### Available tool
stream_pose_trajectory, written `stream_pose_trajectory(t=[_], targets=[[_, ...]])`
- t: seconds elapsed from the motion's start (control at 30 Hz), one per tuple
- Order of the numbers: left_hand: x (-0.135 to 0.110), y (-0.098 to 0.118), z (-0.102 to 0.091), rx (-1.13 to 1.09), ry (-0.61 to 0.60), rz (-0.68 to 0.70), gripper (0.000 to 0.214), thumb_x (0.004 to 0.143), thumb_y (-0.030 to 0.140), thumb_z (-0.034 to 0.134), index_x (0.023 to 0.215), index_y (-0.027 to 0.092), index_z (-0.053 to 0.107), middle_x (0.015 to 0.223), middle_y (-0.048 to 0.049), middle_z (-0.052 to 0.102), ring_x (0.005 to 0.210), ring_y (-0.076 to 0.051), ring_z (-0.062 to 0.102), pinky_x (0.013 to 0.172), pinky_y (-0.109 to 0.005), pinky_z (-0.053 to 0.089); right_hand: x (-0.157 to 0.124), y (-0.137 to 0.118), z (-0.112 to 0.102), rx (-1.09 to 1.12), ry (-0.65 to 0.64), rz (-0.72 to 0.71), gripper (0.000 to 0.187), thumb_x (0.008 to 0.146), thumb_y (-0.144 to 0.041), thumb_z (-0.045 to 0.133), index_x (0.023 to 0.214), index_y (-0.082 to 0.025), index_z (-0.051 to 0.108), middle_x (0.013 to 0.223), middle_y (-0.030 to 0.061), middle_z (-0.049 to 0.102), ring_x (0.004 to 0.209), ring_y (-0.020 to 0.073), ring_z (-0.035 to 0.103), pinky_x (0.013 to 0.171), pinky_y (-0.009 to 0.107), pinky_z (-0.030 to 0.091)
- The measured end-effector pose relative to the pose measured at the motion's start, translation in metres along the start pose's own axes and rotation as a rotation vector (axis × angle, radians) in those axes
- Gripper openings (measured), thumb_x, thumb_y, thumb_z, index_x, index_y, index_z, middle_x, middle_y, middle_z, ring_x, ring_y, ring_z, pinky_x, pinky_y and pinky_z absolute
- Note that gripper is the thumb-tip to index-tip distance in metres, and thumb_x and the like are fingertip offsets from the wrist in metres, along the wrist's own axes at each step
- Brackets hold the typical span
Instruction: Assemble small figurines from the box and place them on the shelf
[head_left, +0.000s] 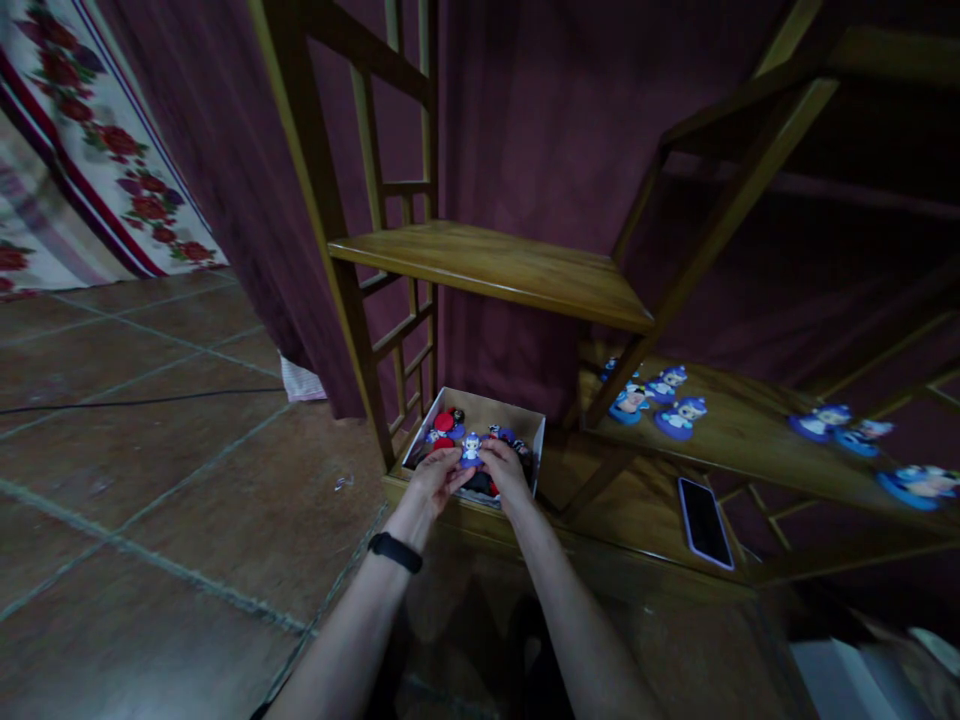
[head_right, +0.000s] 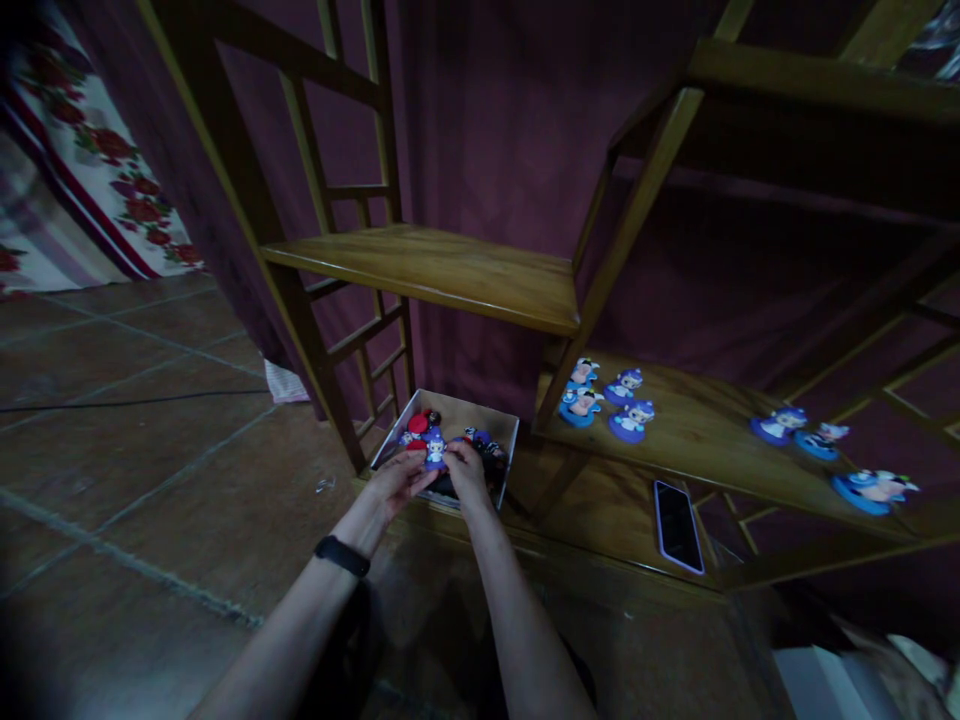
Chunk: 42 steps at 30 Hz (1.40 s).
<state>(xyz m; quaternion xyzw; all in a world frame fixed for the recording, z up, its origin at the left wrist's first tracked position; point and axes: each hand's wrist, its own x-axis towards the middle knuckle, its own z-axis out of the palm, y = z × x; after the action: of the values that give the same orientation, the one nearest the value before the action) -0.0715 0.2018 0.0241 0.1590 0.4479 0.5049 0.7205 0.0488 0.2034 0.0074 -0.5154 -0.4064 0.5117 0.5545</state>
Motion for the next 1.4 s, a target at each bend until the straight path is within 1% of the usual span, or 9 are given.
stream_pose_trajectory(t=[0.23, 0.43, 0.7, 0.9, 1.07, 1.17, 1.27, 1.4], targets=[[-0.001, 0.002, 0.0, -0.03, 0.008, -0.005, 0.009, 0.071, 0.003, 0.06, 0.071, 0.011, 0.058, 0.06, -0.0032, 0.063, 0.052, -0.012, 0.062, 0.054, -0.024, 0.055, -0.001, -0.001, 0.002, 0.012, -0.029, 0.027, 0.02, 0.064, -0.034, 0.055, 0.077, -0.02, 0.063, 0.078, -0.0008, 0.064, 0.074, 0.016, 0.058, 0.069, 0.028, 0.046], [-0.004, 0.003, 0.002, -0.048, 0.007, -0.023, 0.008, 0.073, 0.008, 0.061, 0.081, 0.012, 0.06, 0.065, -0.0036, 0.064, 0.051, -0.011, 0.062, 0.052, -0.022, 0.055, -0.003, -0.003, 0.003, 0.006, -0.052, 0.036, 0.025, 0.064, -0.037, 0.059, 0.081, -0.019, 0.063, 0.08, 0.0003, 0.064, 0.076, 0.0164, 0.058, 0.07, 0.028, 0.046], [-0.006, 0.003, 0.004, -0.039, -0.011, -0.04, 0.005, 0.075, 0.007, 0.058, 0.077, 0.011, 0.058, 0.064, -0.0045, 0.063, 0.051, -0.01, 0.062, 0.053, -0.022, 0.055, -0.003, -0.001, 0.003, -0.006, -0.045, 0.039, 0.023, 0.064, -0.037, 0.059, 0.077, -0.018, 0.061, 0.075, -0.0005, 0.064, 0.071, 0.015, 0.058, 0.066, 0.027, 0.046], [-0.003, -0.001, 0.002, -0.016, -0.001, -0.008, 0.004, 0.076, 0.007, 0.057, 0.077, 0.011, 0.059, 0.064, -0.0048, 0.064, 0.052, -0.011, 0.062, 0.053, -0.022, 0.055, 0.0, 0.003, 0.001, -0.044, -0.014, 0.015, 0.02, 0.062, -0.035, 0.06, 0.072, -0.018, 0.061, 0.071, -0.0015, 0.063, 0.068, 0.0145, 0.057, 0.065, 0.027, 0.046], [0.001, -0.003, 0.003, -0.091, 0.008, -0.036, 0.002, 0.076, 0.008, 0.059, 0.075, 0.011, 0.058, 0.065, -0.0054, 0.064, 0.055, -0.012, 0.063, 0.056, -0.024, 0.056, 0.0, 0.002, 0.001, 0.001, -0.021, 0.021, 0.023, 0.064, -0.037, 0.059, 0.077, -0.018, 0.063, 0.074, -0.0009, 0.063, 0.07, 0.0148, 0.058, 0.066, 0.027, 0.046], [0.001, -0.002, 0.006, -0.115, -0.008, -0.04, 0.002, 0.075, 0.009, 0.059, 0.073, 0.01, 0.059, 0.066, -0.0066, 0.065, 0.057, -0.012, 0.063, 0.057, -0.024, 0.057, 0.002, 0.002, -0.001, 0.008, -0.007, 0.033, 0.026, 0.064, -0.039, 0.059, 0.079, -0.019, 0.063, 0.076, -0.0003, 0.063, 0.07, 0.015, 0.058, 0.065, 0.027, 0.046], [-0.002, -0.002, 0.008, -0.099, -0.031, -0.033, 0.003, 0.074, 0.007, 0.059, 0.073, 0.009, 0.06, 0.068, -0.0075, 0.065, 0.059, -0.012, 0.064, 0.058, -0.023, 0.057, 0.007, 0.004, -0.004, -0.055, -0.008, 0.022, 0.025, 0.064, -0.039, 0.058, 0.076, -0.018, 0.063, 0.071, -0.0006, 0.062, 0.067, 0.015, 0.057, 0.064, 0.026, 0.045], [-0.006, -0.002, 0.011, 0.001, -0.04, 0.058, 0.005, 0.071, 0.003, 0.062, 0.07, 0.008, 0.062, 0.063, -0.0058, 0.064, 0.056, -0.012, 0.063, 0.058, -0.023, 0.056, 0.012, 0.005, -0.008, -0.23, 0.01, -0.056, 0.019, 0.064, -0.035, 0.056, 0.069, -0.019, 0.064, 0.064, -0.002, 0.061, 0.065, 0.0149, 0.055, 0.066, 0.026, 0.043]])
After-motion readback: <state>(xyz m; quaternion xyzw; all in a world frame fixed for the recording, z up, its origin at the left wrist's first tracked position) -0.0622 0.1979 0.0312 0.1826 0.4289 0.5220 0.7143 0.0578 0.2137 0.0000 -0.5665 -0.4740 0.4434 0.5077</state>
